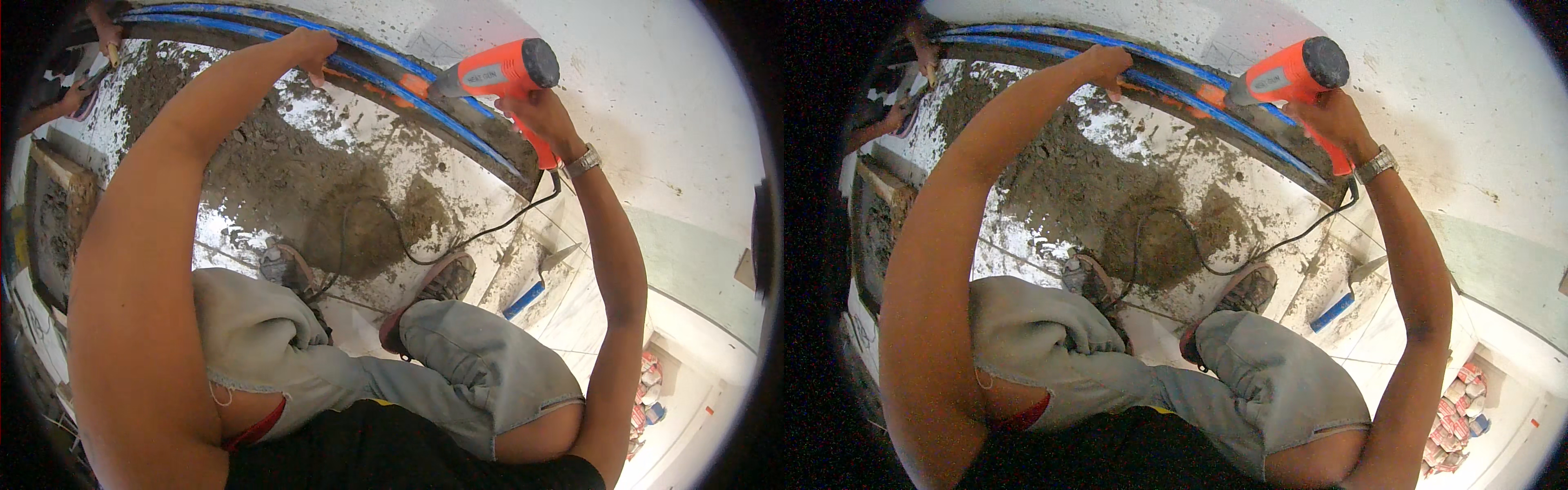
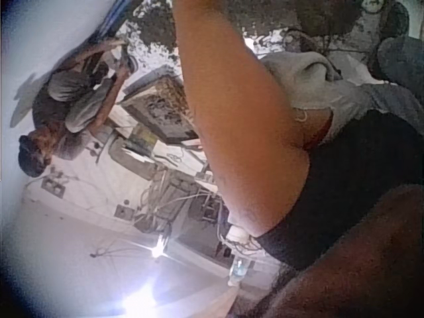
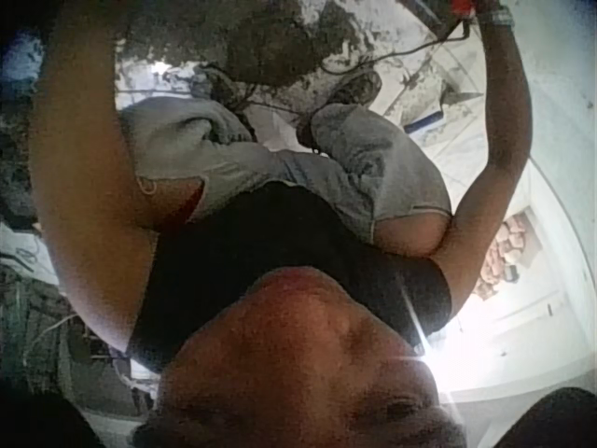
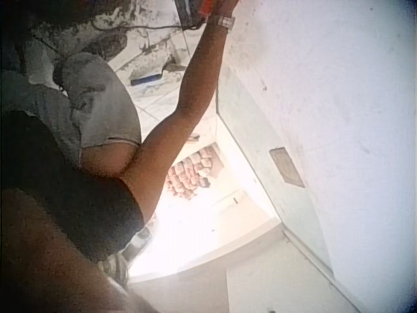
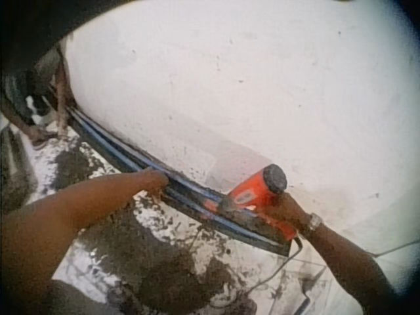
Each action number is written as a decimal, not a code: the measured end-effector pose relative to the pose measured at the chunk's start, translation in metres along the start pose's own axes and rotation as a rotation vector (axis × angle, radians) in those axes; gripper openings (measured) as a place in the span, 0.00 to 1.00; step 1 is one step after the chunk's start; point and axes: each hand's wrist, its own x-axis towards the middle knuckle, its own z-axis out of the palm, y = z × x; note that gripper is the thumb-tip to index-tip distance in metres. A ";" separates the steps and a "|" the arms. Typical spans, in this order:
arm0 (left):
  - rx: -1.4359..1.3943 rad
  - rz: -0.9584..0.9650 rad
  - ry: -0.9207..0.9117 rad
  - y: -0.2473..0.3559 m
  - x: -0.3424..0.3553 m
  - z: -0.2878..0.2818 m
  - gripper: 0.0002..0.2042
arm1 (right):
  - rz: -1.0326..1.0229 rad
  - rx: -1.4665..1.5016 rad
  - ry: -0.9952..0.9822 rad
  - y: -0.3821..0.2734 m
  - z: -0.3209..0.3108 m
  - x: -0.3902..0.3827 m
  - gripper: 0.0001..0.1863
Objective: Apply heat to blue piping using a heat gun during floor construction.
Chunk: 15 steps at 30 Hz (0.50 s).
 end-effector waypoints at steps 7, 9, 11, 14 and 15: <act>-0.018 0.019 -0.021 0.001 -0.002 -0.002 0.33 | 0.018 0.076 -0.022 -0.009 -0.001 -0.011 0.24; -0.015 0.014 -0.012 0.004 -0.003 -0.004 0.33 | 0.043 0.069 -0.047 -0.011 -0.002 -0.012 0.24; -0.012 0.007 0.001 0.004 -0.003 -0.006 0.32 | 0.000 0.056 -0.031 -0.008 -0.002 -0.013 0.24; 0.002 0.013 0.014 0.003 -0.001 -0.005 0.32 | -0.049 0.003 0.003 -0.005 0.001 -0.005 0.24; -0.007 0.009 0.000 0.003 0.000 -0.004 0.33 | -0.049 0.002 0.003 -0.004 0.000 -0.004 0.24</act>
